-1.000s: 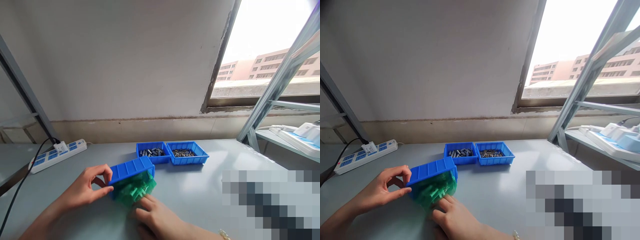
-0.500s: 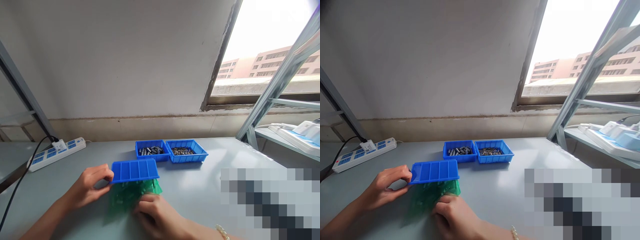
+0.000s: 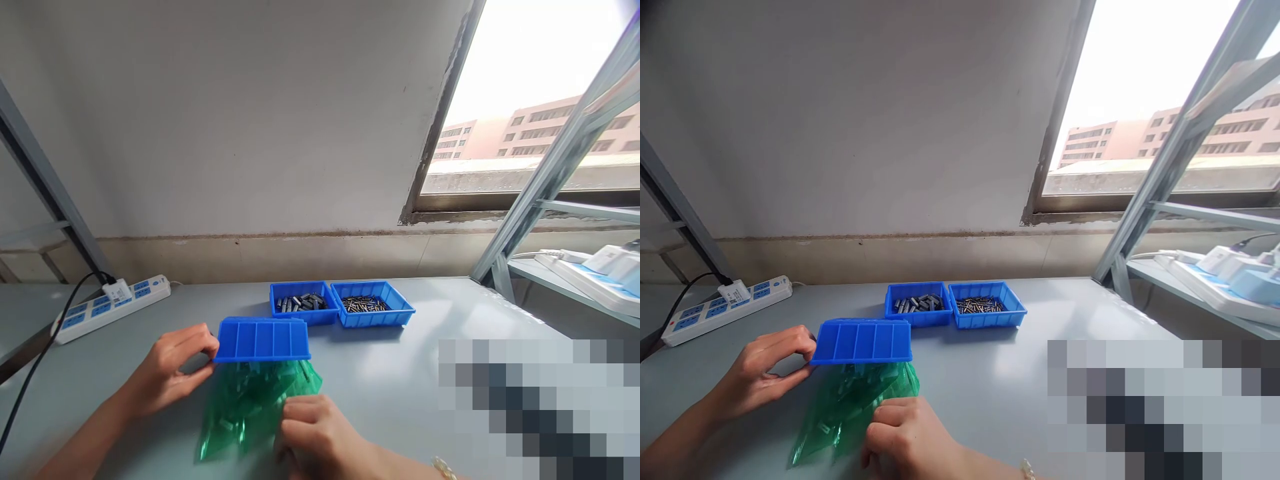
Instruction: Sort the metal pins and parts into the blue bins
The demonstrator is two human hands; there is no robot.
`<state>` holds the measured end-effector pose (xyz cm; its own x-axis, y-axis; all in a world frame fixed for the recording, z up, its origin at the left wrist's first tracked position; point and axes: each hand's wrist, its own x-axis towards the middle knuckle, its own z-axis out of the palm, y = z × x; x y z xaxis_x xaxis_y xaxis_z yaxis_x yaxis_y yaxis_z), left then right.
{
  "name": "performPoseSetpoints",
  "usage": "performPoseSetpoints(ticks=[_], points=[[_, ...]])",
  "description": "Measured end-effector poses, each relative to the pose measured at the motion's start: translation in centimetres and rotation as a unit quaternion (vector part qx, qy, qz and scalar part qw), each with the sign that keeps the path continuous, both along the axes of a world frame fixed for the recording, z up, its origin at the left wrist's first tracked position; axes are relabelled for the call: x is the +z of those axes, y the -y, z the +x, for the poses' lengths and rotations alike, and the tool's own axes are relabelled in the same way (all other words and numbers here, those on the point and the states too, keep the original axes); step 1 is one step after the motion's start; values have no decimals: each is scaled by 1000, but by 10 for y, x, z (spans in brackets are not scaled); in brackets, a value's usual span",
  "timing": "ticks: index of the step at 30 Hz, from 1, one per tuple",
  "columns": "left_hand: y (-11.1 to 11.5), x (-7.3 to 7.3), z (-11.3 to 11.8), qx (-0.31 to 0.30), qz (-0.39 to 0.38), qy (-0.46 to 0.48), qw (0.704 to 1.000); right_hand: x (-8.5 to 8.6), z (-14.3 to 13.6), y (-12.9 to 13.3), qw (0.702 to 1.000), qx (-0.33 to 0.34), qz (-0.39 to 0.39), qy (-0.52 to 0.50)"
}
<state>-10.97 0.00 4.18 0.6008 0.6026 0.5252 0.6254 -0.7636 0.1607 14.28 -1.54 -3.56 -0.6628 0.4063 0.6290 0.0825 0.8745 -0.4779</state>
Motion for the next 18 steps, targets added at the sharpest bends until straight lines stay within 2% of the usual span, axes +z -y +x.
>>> performPoseSetpoints(ticks=[6,11,18], points=[[-4,1,-4,15,-3,3,1000,-6,0,-1,999,-20,26,-8],[-2,9,-9,43,-7,23,999,-3,0,0,997,7,66,-34],[-6,13,-9,112,-14,115,987,6,2,3,997,21,64,-44]])
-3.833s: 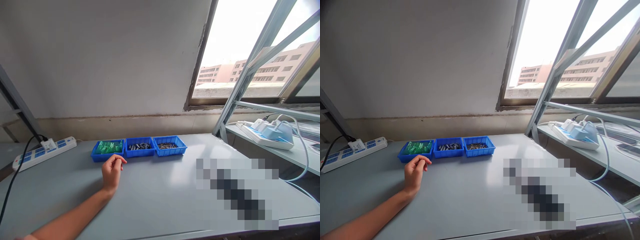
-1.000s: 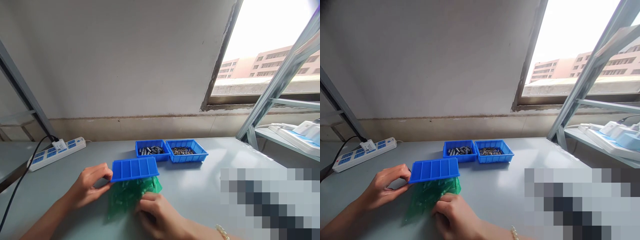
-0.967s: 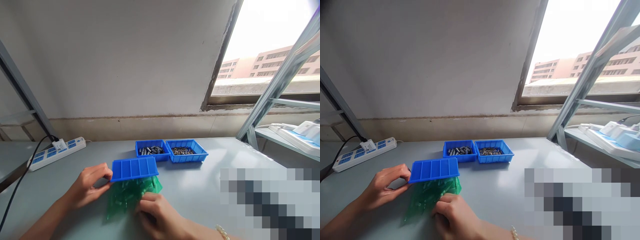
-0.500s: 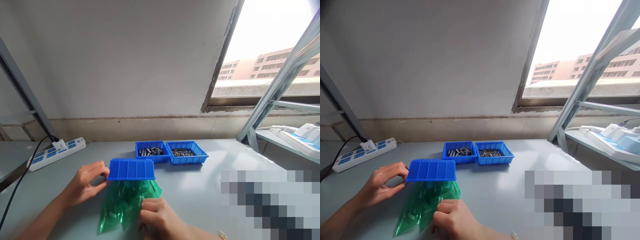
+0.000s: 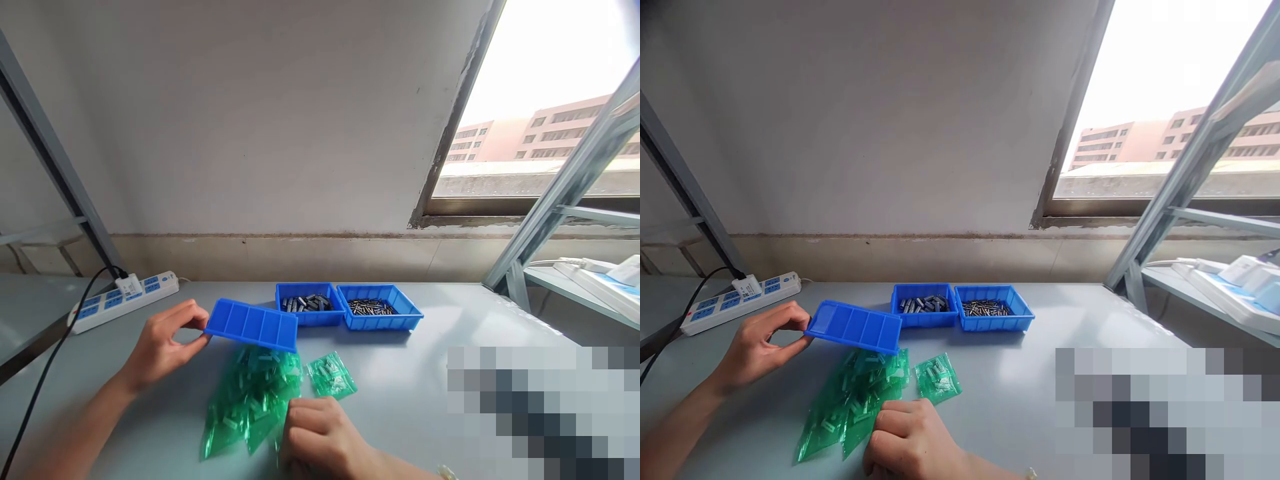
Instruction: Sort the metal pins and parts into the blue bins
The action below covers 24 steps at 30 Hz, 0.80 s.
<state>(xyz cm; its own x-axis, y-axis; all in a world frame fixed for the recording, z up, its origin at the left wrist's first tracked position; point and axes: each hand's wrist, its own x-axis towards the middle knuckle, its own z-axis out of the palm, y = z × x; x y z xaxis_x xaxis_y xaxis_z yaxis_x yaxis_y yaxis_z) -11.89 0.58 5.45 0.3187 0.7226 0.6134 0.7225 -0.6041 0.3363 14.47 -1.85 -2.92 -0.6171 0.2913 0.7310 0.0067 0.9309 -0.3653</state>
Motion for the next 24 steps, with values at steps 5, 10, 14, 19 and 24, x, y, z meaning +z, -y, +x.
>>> performPoseSetpoints(ticks=[5,10,14,19,24], points=[[-5,-3,4,80,15,49,995,3,1,1,1000,-4,-9,13],[-9,-12,11,144,19,90,985,0,0,1,1000,-8,-14,5],[-11,-13,10,180,18,130,975,-2,0,2,999,-16,-16,26],[-18,-8,-2,215,-14,175,961,-1,0,2,1000,-20,-21,12],[-42,-5,-20,268,-35,211,939,6,0,3,999,-29,-29,15]])
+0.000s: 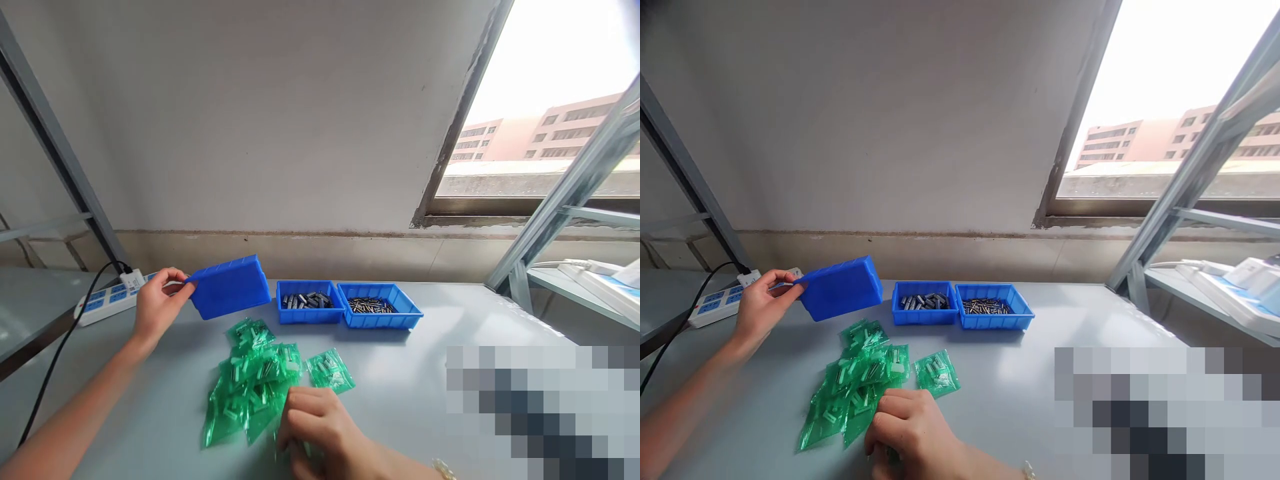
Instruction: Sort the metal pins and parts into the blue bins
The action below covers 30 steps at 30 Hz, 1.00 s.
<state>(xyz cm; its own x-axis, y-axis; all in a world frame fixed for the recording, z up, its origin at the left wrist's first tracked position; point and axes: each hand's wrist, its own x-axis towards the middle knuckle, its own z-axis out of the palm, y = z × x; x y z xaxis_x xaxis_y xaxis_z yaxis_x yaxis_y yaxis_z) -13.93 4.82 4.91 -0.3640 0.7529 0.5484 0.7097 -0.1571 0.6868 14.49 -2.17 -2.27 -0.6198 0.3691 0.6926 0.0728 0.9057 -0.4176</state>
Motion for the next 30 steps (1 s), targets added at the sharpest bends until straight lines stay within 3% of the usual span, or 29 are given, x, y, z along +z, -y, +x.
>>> performPoseSetpoints(ticks=[6,13,22,27,30], points=[[-46,-6,-10,24,-90,-23,995,3,-1,3,1000,-11,-9,5],[-85,-13,2,7,-197,-80,977,9,-1,3,1000,-12,-11,-21],[-83,-27,10,-38,-277,-77,957,13,0,4,999,-18,-12,-46],[-77,-31,4,-59,-300,-10,952,23,12,-8,994,-87,-33,-52],[-68,-36,-2,-81,-308,47,947,29,27,-19,986,-143,-87,-1]])
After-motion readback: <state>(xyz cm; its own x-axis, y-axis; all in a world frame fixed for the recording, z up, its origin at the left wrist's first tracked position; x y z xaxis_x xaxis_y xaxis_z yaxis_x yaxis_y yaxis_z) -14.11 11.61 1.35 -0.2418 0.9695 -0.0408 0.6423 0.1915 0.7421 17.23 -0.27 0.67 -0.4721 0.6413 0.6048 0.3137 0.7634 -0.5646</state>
